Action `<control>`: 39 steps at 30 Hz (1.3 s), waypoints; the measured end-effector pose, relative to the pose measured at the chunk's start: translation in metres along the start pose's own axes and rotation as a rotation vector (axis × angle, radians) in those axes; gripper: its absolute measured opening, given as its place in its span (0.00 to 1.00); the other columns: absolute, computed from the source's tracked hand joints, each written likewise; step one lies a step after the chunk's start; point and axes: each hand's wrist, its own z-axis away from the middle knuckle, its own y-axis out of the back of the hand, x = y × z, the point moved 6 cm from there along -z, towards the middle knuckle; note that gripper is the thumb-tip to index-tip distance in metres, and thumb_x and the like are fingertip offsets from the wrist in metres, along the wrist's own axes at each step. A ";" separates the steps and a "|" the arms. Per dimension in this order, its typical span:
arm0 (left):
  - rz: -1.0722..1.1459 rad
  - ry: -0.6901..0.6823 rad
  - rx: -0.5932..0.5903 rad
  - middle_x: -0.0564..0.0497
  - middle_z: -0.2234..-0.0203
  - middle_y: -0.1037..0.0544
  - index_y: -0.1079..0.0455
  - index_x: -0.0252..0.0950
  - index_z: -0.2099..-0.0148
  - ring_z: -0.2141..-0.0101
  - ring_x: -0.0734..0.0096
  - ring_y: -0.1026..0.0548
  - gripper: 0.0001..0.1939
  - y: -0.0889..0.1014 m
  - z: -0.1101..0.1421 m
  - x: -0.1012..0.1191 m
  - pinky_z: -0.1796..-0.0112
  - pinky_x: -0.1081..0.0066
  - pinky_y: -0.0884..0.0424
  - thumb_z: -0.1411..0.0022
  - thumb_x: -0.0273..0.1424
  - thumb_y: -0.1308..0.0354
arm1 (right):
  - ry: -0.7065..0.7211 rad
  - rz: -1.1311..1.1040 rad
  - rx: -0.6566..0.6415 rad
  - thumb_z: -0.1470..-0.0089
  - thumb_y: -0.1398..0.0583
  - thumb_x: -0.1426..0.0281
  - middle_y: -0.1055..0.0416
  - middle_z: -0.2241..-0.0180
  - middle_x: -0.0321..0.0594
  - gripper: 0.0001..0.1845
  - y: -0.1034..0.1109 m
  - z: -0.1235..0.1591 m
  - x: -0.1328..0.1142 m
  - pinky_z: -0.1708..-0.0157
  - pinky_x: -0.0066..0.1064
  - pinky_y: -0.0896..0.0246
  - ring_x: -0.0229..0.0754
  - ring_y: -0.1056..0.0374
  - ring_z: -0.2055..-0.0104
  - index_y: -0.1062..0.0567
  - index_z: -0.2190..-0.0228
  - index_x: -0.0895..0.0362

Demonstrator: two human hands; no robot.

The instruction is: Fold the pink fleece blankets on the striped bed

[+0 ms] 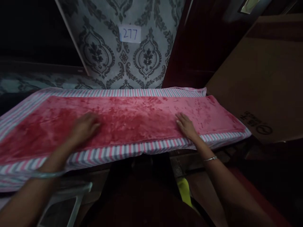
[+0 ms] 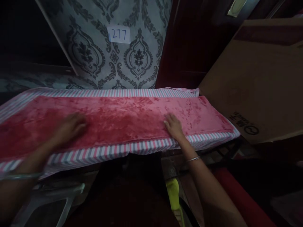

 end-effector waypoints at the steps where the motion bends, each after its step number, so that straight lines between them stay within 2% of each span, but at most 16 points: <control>1: 0.044 -0.052 -0.061 0.44 0.39 0.31 0.35 0.36 0.37 0.39 0.57 0.34 0.26 -0.017 -0.002 0.029 0.39 0.55 0.38 0.27 0.44 0.59 | 0.086 -0.027 -0.005 0.31 0.56 0.56 0.43 0.33 0.51 0.30 0.000 0.002 -0.024 0.36 0.52 0.47 0.53 0.49 0.30 0.33 0.37 0.55; 3: 0.122 -0.225 -0.137 0.46 0.32 0.38 0.41 0.42 0.32 0.33 0.57 0.42 0.27 -0.046 -0.001 0.092 0.35 0.54 0.46 0.28 0.43 0.55 | 0.223 -0.068 -0.029 0.31 0.53 0.54 0.48 0.31 0.47 0.30 -0.002 0.013 -0.066 0.36 0.54 0.49 0.54 0.53 0.29 0.35 0.36 0.52; 5: 0.158 -0.331 -0.168 0.43 0.31 0.40 0.41 0.41 0.31 0.32 0.54 0.44 0.29 -0.064 0.005 0.139 0.34 0.50 0.48 0.29 0.44 0.51 | 0.328 -0.109 -0.065 0.32 0.51 0.53 0.50 0.30 0.46 0.30 -0.007 0.028 -0.096 0.35 0.54 0.50 0.54 0.54 0.28 0.37 0.34 0.50; 6: 0.158 -0.352 -0.170 0.42 0.31 0.40 0.41 0.40 0.31 0.32 0.52 0.44 0.29 -0.070 0.009 0.153 0.35 0.49 0.47 0.30 0.43 0.49 | 0.363 -0.125 -0.079 0.32 0.50 0.52 0.51 0.29 0.46 0.30 -0.010 0.036 -0.105 0.35 0.53 0.50 0.54 0.53 0.29 0.38 0.34 0.50; 8: 0.155 -0.344 -0.140 0.39 0.32 0.39 0.40 0.39 0.31 0.33 0.50 0.41 0.29 -0.077 0.016 0.166 0.36 0.48 0.44 0.31 0.39 0.46 | 0.394 -0.145 -0.084 0.34 0.47 0.52 0.49 0.30 0.48 0.31 -0.015 0.049 -0.112 0.35 0.54 0.50 0.54 0.51 0.30 0.37 0.34 0.51; 11: 0.145 -0.289 -0.071 0.39 0.35 0.34 0.38 0.39 0.33 0.37 0.51 0.35 0.26 -0.078 0.021 0.163 0.39 0.48 0.37 0.31 0.29 0.48 | 0.404 -0.166 -0.034 0.36 0.43 0.55 0.42 0.33 0.49 0.31 -0.020 0.058 -0.110 0.36 0.55 0.48 0.56 0.47 0.32 0.35 0.36 0.53; 14: 0.114 -0.317 -0.080 0.40 0.38 0.31 0.36 0.39 0.34 0.39 0.53 0.32 0.27 -0.076 0.019 0.160 0.42 0.50 0.32 0.33 0.21 0.54 | 0.421 -0.184 0.031 0.37 0.42 0.65 0.36 0.37 0.50 0.28 -0.019 0.058 -0.113 0.37 0.53 0.45 0.54 0.42 0.35 0.33 0.37 0.55; 18: 0.125 -0.354 -0.101 0.39 0.41 0.28 0.35 0.36 0.36 0.41 0.54 0.29 0.27 -0.068 0.014 0.157 0.44 0.53 0.30 0.34 0.18 0.56 | 0.429 -0.171 0.064 0.41 0.48 0.78 0.33 0.39 0.49 0.31 -0.018 0.056 -0.122 0.38 0.52 0.42 0.51 0.40 0.36 0.33 0.37 0.55; 21: 0.168 -0.338 -0.096 0.39 0.42 0.27 0.36 0.36 0.35 0.44 0.56 0.27 0.27 -0.066 0.015 0.152 0.45 0.55 0.28 0.34 0.19 0.55 | 0.425 -0.182 0.090 0.43 0.50 0.82 0.30 0.41 0.48 0.34 -0.017 0.059 -0.124 0.38 0.52 0.41 0.49 0.39 0.36 0.33 0.37 0.53; 26: 0.190 -0.388 -0.113 0.40 0.37 0.31 0.35 0.36 0.35 0.36 0.59 0.36 0.28 -0.078 0.031 0.151 0.38 0.54 0.36 0.34 0.18 0.58 | 0.410 -0.181 0.047 0.43 0.48 0.81 0.32 0.39 0.46 0.32 -0.018 0.075 -0.116 0.38 0.51 0.40 0.50 0.42 0.34 0.30 0.39 0.53; 29: 0.166 -0.371 -0.107 0.42 0.35 0.34 0.39 0.38 0.32 0.34 0.60 0.38 0.27 -0.076 0.042 0.147 0.35 0.52 0.42 0.31 0.24 0.57 | 0.376 -0.173 -0.016 0.41 0.49 0.79 0.36 0.36 0.45 0.31 -0.014 0.083 -0.118 0.36 0.52 0.45 0.50 0.45 0.32 0.31 0.38 0.53; 33: 0.114 -0.218 -0.062 0.41 0.33 0.37 0.40 0.39 0.31 0.33 0.54 0.41 0.27 -0.063 0.052 0.122 0.34 0.45 0.48 0.29 0.39 0.52 | 0.332 -0.118 -0.019 0.34 0.48 0.67 0.38 0.35 0.45 0.27 -0.004 0.082 -0.133 0.33 0.58 0.56 0.53 0.48 0.31 0.34 0.36 0.50; 36: 0.069 -0.101 -0.064 0.40 0.32 0.39 0.39 0.39 0.31 0.32 0.50 0.43 0.28 -0.060 0.061 0.098 0.35 0.43 0.47 0.30 0.41 0.51 | 0.318 -0.057 -0.029 0.33 0.47 0.62 0.42 0.33 0.44 0.27 -0.008 0.074 -0.146 0.34 0.62 0.59 0.56 0.54 0.29 0.36 0.35 0.49; 39: 0.059 -0.065 -0.072 0.41 0.32 0.40 0.39 0.40 0.31 0.32 0.50 0.44 0.29 -0.062 0.069 0.087 0.35 0.43 0.48 0.30 0.42 0.51 | 0.295 -0.013 -0.049 0.34 0.46 0.61 0.43 0.32 0.43 0.27 -0.020 0.068 -0.151 0.36 0.62 0.57 0.58 0.53 0.30 0.35 0.36 0.48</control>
